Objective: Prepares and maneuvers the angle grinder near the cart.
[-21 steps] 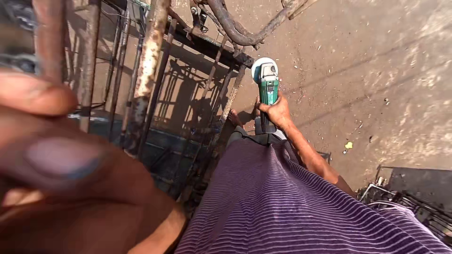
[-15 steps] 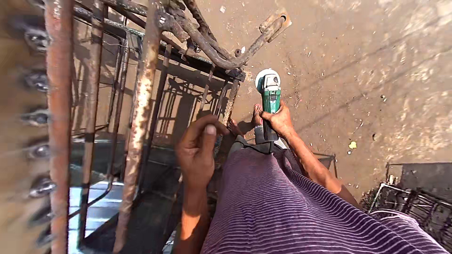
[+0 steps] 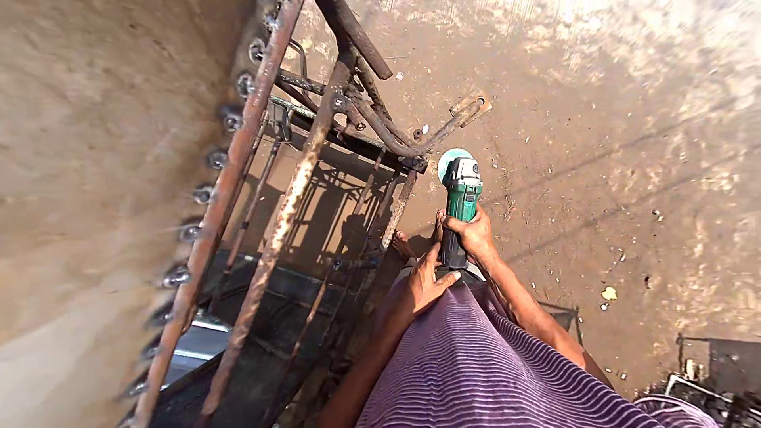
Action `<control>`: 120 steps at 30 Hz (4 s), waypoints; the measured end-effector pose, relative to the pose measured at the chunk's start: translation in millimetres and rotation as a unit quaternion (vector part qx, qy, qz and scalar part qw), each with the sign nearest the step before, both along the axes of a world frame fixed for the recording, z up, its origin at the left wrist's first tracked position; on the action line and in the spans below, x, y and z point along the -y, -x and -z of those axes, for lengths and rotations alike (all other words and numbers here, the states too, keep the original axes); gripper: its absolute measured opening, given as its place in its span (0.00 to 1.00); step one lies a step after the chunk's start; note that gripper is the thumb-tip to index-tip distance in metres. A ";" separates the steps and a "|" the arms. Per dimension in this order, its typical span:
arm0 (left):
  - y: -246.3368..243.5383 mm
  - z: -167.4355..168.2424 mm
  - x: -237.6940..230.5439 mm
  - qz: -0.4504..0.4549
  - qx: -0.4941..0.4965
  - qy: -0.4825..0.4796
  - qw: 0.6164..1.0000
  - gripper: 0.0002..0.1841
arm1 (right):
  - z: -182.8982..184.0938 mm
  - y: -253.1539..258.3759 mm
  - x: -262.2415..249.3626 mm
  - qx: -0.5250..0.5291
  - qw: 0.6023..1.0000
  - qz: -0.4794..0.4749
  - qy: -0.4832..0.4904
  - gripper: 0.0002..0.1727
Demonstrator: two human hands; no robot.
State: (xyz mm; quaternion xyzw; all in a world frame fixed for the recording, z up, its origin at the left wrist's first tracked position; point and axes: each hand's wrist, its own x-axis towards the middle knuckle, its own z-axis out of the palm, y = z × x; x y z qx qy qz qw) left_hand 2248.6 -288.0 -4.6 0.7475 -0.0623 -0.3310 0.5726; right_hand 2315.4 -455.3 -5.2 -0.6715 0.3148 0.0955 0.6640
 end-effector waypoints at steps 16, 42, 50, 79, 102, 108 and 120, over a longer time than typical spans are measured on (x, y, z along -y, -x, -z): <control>-4.4 16.1 48.5 -0.321 -0.049 0.249 0.912 0.30 | -2.4 -0.8 -8.2 0.035 0.987 -0.115 -0.104 0.34; 196.1 -10.5 218.2 -0.885 0.058 0.154 0.435 0.32 | 115.1 -43.7 241.1 -0.103 0.362 -0.885 0.274 0.22; 269.7 -0.9 258.9 -0.924 0.071 0.177 0.330 0.32 | 21.0 -39.4 288.1 -0.118 0.386 -0.899 0.172 0.12; 346.5 -6.9 289.8 -0.888 0.051 0.165 0.425 0.30 | 47.7 44.3 347.4 -0.103 0.552 -0.824 0.075 0.15; 342.5 -14.1 229.2 -0.864 0.045 0.173 0.470 0.36 | 52.2 89.8 285.6 -0.027 0.245 -0.920 0.305 0.28; 341.6 -12.3 224.8 -0.876 0.045 0.170 0.449 0.38 | 71.3 104.2 242.5 0.064 0.376 -0.884 0.271 0.16; 361.9 -10.0 221.4 -0.882 0.011 0.166 0.440 0.29 | 101.5 98.1 257.4 0.064 0.378 -0.890 0.248 0.31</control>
